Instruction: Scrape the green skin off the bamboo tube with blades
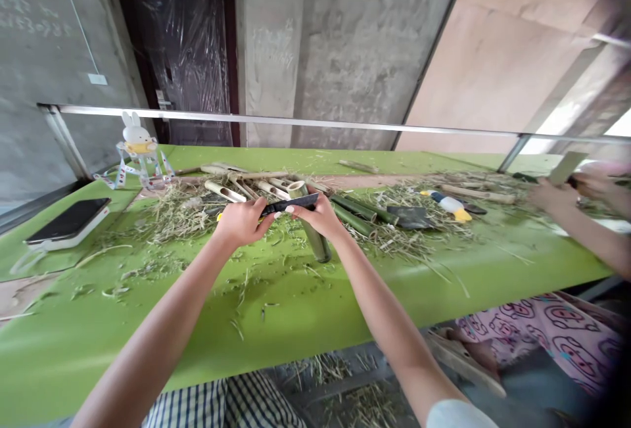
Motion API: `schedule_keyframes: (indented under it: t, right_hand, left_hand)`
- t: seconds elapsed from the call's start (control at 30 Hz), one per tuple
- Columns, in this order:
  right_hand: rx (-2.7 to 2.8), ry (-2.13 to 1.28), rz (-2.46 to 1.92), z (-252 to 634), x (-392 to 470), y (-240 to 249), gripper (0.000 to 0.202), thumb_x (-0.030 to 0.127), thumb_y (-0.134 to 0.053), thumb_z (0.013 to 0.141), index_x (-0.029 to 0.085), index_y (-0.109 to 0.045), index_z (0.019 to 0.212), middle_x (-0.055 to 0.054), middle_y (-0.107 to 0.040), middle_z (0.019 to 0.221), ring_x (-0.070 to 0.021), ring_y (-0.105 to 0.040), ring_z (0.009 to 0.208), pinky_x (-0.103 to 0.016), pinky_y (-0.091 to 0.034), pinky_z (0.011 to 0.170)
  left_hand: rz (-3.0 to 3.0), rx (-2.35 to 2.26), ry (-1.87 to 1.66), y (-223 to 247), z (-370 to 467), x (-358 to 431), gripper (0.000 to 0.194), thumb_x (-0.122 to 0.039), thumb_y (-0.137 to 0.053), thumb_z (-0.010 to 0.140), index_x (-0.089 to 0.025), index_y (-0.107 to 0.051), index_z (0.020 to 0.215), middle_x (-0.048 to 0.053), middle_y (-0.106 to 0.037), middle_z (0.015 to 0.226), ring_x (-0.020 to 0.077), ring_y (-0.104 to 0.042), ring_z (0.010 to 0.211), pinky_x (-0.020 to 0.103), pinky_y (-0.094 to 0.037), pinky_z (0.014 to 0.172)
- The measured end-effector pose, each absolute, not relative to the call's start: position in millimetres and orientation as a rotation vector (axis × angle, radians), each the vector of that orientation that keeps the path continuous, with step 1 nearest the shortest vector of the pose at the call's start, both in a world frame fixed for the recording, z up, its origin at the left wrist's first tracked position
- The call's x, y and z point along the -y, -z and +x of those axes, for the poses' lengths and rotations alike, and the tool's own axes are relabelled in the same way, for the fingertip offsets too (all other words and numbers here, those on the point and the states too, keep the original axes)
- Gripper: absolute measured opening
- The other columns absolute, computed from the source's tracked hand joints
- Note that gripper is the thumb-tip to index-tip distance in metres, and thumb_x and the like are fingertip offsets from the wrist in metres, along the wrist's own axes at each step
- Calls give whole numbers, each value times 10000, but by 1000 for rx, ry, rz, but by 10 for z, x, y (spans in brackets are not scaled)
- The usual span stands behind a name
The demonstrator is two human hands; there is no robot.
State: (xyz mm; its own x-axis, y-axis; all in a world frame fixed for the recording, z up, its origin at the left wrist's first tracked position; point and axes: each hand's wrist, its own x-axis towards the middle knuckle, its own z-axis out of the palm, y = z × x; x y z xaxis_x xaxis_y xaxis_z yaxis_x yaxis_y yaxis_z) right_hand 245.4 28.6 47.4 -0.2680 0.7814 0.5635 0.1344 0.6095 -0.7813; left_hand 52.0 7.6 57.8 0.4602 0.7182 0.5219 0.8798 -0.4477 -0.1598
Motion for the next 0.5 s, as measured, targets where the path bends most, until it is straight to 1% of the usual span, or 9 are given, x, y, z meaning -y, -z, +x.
schedule_keyframes:
  t: [0.07,0.2,0.33,0.5]
  right_hand:
    - [1768,-748,-758,2458,-284,-477,354,385,-690,657,187,-553,916,-8,-614,725,-147,-578,590,-293,-488,574]
    - [1780,-708,-795,2468,-280,-468,299,400,-679,670,188,-559,844,-4,-589,672,-141,-555,568,-290,-470,560]
    - [1791,-638,-834,2473,-253,-464,291,417,-661,690,194,-547,838,-10,-573,687,-146,-550,602,-287,-454,570]
    - [1809,-614,-808,2475,-230,-480,269,423,-637,714,191,-520,782,-12,-547,694,-141,-537,624,-279,-447,583]
  left_hand:
    - [-2310,1362,538,-571,523,-70,391,-437,-287,841,-144,-539,898,97,-633,674,207,-592,541,285,-369,457]
    - [-2311,1399,555,-562,517,-62,414,-448,-279,840,-142,-547,913,88,-614,619,207,-583,517,296,-382,468]
    - [-2324,1392,560,-572,524,-50,425,-448,-276,836,-134,-554,906,97,-613,621,207,-570,505,308,-383,461]
    - [-2331,1394,544,-575,560,-35,425,-445,-270,845,-130,-550,893,98,-614,636,205,-576,527,298,-378,460]
